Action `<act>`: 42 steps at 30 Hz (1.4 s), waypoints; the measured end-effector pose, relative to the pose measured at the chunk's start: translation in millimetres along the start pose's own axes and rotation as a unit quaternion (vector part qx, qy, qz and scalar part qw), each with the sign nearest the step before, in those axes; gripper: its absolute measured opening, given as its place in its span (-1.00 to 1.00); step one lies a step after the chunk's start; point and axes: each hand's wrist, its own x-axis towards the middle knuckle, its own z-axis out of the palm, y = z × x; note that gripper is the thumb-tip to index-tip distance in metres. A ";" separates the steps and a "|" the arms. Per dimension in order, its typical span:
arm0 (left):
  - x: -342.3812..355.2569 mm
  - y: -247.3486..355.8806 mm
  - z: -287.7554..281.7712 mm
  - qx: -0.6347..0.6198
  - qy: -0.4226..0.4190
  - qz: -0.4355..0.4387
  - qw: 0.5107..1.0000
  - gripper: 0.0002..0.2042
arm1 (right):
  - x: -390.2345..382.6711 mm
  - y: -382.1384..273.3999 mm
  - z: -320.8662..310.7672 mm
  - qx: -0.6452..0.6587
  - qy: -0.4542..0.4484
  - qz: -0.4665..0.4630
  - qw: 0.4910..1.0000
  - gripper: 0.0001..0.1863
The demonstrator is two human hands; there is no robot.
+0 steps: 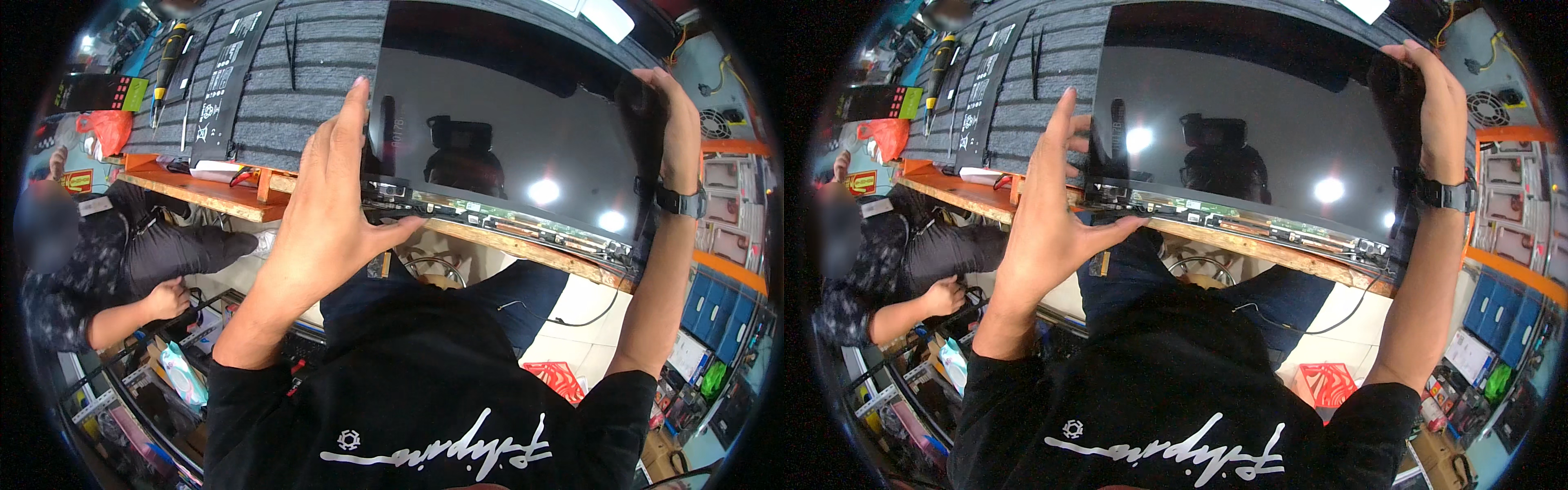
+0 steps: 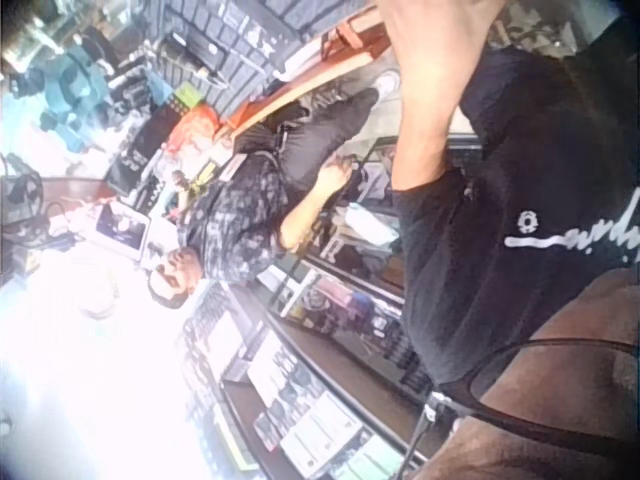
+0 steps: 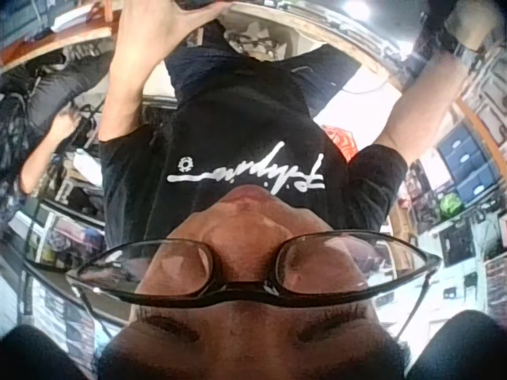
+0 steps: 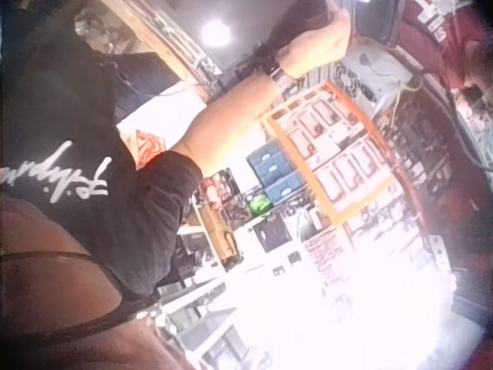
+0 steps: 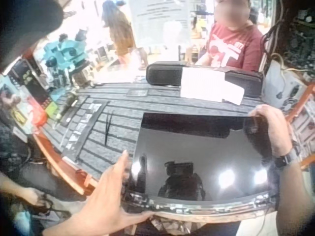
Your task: The person is repairing a tablet by removing the screen, adjusting internal components, and reattaching the screen. They use a screwdriver to secure the screen and handle the tablet carefully throughout the process.
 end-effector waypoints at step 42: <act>-1.8 -7.9 1.3 -0.046 0.002 0.030 0.998 0.25 | 4.9 11.2 -8.2 -0.035 0.012 -0.025 0.999 -0.58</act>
